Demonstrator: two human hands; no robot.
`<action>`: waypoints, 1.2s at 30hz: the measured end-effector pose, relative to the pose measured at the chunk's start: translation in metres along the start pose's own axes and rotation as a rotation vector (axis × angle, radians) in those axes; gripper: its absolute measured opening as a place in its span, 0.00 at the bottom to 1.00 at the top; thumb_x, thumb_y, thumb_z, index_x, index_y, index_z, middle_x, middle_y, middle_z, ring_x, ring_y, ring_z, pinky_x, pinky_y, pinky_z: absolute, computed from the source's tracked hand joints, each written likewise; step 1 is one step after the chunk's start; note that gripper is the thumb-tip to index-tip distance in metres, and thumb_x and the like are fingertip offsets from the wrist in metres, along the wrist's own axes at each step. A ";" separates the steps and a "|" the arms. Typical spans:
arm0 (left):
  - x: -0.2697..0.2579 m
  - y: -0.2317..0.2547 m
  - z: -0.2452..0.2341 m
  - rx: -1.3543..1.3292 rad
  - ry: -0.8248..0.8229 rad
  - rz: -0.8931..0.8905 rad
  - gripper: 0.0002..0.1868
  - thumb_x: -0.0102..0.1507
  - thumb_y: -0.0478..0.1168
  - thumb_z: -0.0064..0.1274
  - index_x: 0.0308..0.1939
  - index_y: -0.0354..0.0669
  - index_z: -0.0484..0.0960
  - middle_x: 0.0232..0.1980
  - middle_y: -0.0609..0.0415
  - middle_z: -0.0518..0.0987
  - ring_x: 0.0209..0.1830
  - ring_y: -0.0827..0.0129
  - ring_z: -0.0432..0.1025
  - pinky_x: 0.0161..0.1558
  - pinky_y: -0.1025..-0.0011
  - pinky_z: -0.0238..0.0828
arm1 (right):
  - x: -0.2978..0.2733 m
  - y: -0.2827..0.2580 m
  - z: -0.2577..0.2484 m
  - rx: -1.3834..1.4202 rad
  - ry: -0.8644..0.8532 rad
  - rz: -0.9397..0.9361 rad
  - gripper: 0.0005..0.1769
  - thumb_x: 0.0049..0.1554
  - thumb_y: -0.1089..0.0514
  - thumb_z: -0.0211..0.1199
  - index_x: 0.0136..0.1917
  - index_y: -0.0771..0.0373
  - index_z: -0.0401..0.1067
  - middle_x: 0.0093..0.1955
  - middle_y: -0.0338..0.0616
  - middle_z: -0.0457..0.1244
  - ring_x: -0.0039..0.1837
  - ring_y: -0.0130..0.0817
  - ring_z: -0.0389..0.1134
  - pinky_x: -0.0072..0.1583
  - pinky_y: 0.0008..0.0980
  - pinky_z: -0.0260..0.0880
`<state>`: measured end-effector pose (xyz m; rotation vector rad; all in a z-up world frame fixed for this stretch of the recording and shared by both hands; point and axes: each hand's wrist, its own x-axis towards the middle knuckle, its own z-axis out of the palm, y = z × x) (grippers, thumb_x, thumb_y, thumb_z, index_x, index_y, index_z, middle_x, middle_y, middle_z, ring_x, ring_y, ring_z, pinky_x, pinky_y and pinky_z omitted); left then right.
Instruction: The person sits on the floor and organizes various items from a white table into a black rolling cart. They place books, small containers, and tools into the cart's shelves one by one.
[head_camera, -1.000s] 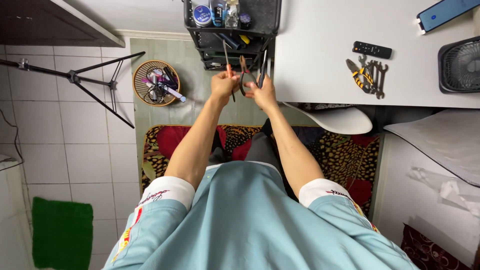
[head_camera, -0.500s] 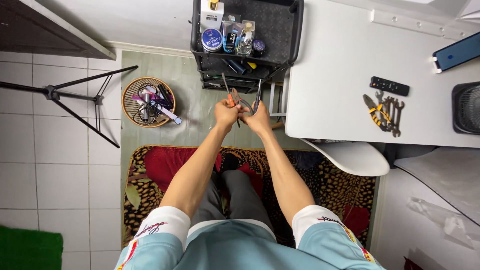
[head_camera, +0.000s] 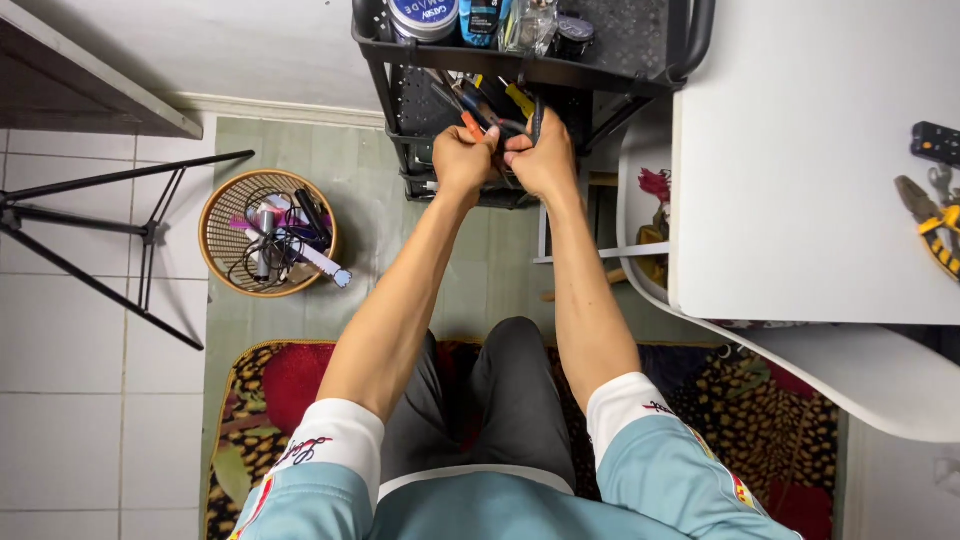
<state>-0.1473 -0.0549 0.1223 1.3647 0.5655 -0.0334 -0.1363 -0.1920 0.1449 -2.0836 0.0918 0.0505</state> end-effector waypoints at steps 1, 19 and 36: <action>0.011 0.004 -0.004 0.062 0.003 0.013 0.17 0.60 0.35 0.69 0.31 0.35 0.73 0.28 0.51 0.80 0.23 0.69 0.76 0.23 0.69 0.75 | 0.017 0.015 0.006 0.082 -0.003 -0.051 0.27 0.43 0.72 0.71 0.56 0.67 0.69 0.49 0.40 0.66 0.47 0.28 0.76 0.47 0.34 0.80; 0.123 -0.016 -0.012 0.176 0.000 0.129 0.21 0.55 0.36 0.71 0.42 0.23 0.79 0.41 0.40 0.88 0.39 0.57 0.87 0.36 0.61 0.85 | 0.196 0.128 -0.006 -0.644 0.101 -0.262 0.18 0.48 0.70 0.68 0.51 0.60 0.70 0.46 0.50 0.69 0.48 0.46 0.74 0.48 0.41 0.76; 0.103 0.032 -0.023 1.085 -0.137 0.163 0.19 0.56 0.44 0.68 0.46 0.34 0.87 0.50 0.41 0.89 0.48 0.58 0.87 0.51 0.64 0.84 | 0.182 0.103 0.001 -0.807 0.052 -0.074 0.19 0.59 0.65 0.68 0.63 0.66 0.69 0.59 0.54 0.69 0.61 0.49 0.73 0.59 0.41 0.78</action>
